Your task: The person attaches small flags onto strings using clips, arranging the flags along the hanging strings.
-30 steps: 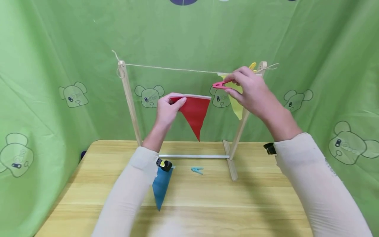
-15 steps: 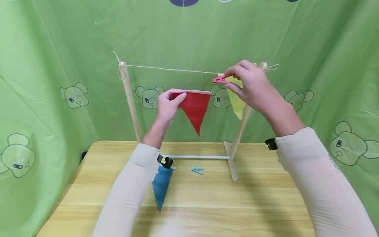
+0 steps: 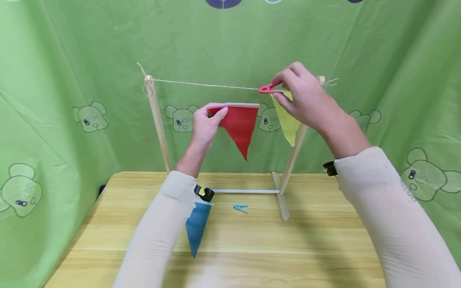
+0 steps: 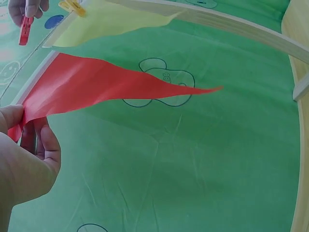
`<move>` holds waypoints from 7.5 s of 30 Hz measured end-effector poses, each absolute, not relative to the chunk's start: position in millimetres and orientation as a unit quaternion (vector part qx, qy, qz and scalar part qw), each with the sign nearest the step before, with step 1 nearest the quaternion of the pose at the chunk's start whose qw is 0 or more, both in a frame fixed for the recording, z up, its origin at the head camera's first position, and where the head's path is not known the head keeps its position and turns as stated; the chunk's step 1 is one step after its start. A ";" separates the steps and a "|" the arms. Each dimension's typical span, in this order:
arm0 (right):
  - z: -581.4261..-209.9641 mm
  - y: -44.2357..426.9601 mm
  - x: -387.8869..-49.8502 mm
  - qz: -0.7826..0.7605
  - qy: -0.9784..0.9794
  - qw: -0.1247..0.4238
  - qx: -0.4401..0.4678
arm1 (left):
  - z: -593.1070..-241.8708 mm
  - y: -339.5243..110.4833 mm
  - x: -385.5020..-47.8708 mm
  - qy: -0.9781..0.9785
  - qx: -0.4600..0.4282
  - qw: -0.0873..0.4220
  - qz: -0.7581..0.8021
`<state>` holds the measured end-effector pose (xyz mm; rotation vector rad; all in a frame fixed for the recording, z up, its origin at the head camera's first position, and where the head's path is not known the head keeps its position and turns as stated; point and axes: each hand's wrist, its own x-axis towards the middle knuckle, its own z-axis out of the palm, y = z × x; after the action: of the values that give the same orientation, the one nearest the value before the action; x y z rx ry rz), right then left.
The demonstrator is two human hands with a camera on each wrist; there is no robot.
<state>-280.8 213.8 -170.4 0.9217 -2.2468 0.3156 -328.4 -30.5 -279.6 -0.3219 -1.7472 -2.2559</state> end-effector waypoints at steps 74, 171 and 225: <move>-126.5 195.4 -289.9 0.020 -0.907 0.240 0.345 | -246.0 -3.7 -336.7 -0.561 -0.130 0.124 -0.808; -120.4 178.2 -302.6 0.008 -0.924 0.159 0.347 | -244.4 -1.3 -341.4 -0.563 -0.118 0.108 -0.811; -137.9 176.7 -304.6 0.034 -0.919 0.165 0.357 | -260.6 -4.5 -346.8 -0.584 -0.087 0.100 -0.801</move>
<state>-304.6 176.7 -137.9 1.0165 -2.6177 0.0976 -346.8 -4.5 -260.6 -0.2571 -1.7270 -2.3672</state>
